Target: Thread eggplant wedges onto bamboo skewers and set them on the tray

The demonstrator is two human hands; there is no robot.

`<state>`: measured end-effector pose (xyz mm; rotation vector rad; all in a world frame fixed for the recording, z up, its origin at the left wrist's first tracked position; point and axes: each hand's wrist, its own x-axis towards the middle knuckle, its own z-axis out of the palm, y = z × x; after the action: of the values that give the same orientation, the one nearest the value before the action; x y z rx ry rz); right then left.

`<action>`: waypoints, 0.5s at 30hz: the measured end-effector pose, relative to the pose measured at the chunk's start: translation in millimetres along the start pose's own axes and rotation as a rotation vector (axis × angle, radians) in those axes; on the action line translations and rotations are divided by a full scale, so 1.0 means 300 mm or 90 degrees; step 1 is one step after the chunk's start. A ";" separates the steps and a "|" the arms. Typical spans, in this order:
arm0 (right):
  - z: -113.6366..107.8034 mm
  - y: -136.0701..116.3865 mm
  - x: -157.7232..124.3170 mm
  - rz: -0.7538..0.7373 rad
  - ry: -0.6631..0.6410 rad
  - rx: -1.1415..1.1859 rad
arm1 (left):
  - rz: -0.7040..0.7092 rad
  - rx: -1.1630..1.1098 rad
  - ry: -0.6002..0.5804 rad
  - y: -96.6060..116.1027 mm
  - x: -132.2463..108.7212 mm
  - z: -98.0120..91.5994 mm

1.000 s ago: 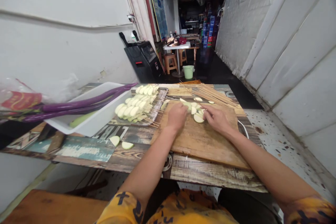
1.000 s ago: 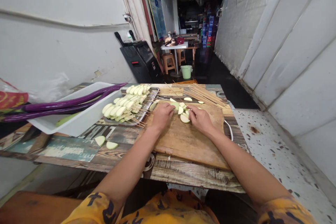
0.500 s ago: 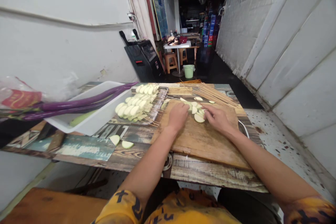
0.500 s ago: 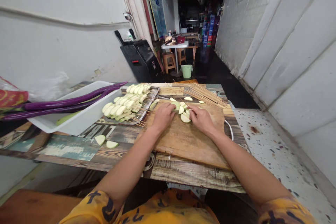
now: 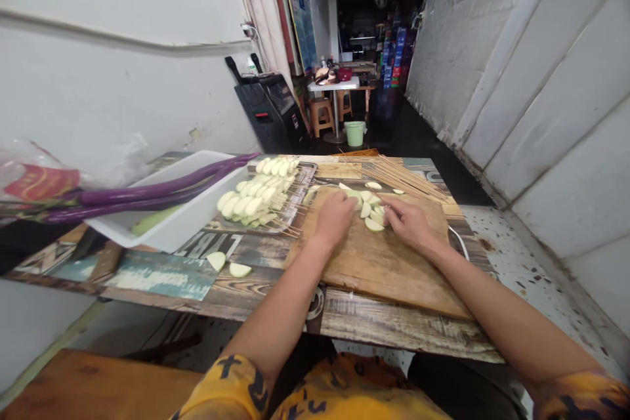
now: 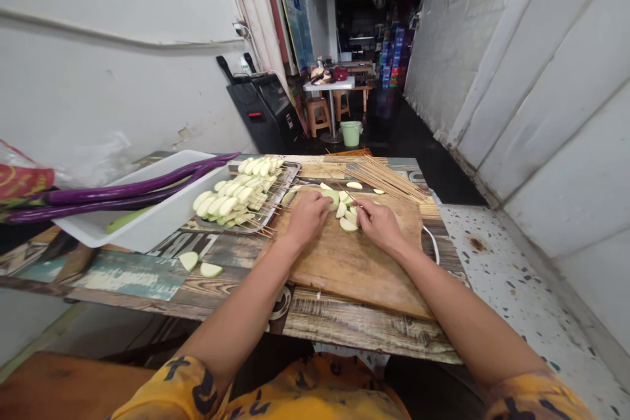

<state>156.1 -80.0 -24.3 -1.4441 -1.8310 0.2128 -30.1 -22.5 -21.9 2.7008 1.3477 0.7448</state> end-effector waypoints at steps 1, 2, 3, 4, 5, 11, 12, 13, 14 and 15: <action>0.000 -0.001 0.000 0.000 0.002 0.000 | -0.001 -0.006 -0.001 0.000 0.000 -0.001; 0.000 -0.001 0.001 0.001 0.001 0.000 | -0.003 -0.011 -0.002 0.000 0.001 -0.003; -0.001 -0.002 0.001 0.003 0.001 0.000 | -0.005 -0.015 -0.005 0.001 0.002 -0.004; -0.001 -0.002 0.001 0.003 0.001 -0.001 | -0.006 -0.019 -0.008 0.001 0.002 -0.005; -0.001 -0.002 0.001 0.003 0.002 -0.001 | -0.005 -0.022 -0.011 0.000 0.003 -0.005; 0.002 0.001 0.001 -0.008 0.004 -0.006 | -0.014 -0.031 0.005 0.001 0.001 0.009; 0.002 0.002 0.001 -0.006 0.003 -0.004 | -0.021 -0.036 0.013 0.000 0.000 0.012; 0.003 0.003 0.001 -0.003 0.002 -0.001 | -0.026 -0.044 0.019 -0.002 0.000 0.015; 0.003 0.005 0.001 0.000 0.001 0.001 | -0.032 -0.054 0.023 -0.006 0.001 0.017; 0.004 0.008 0.001 0.004 0.002 0.006 | -0.038 -0.068 0.025 -0.011 0.002 0.019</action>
<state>157.2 -78.5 -26.2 -1.4432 -1.8217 0.2215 -29.9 -19.0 -27.5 2.5656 1.3498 0.8430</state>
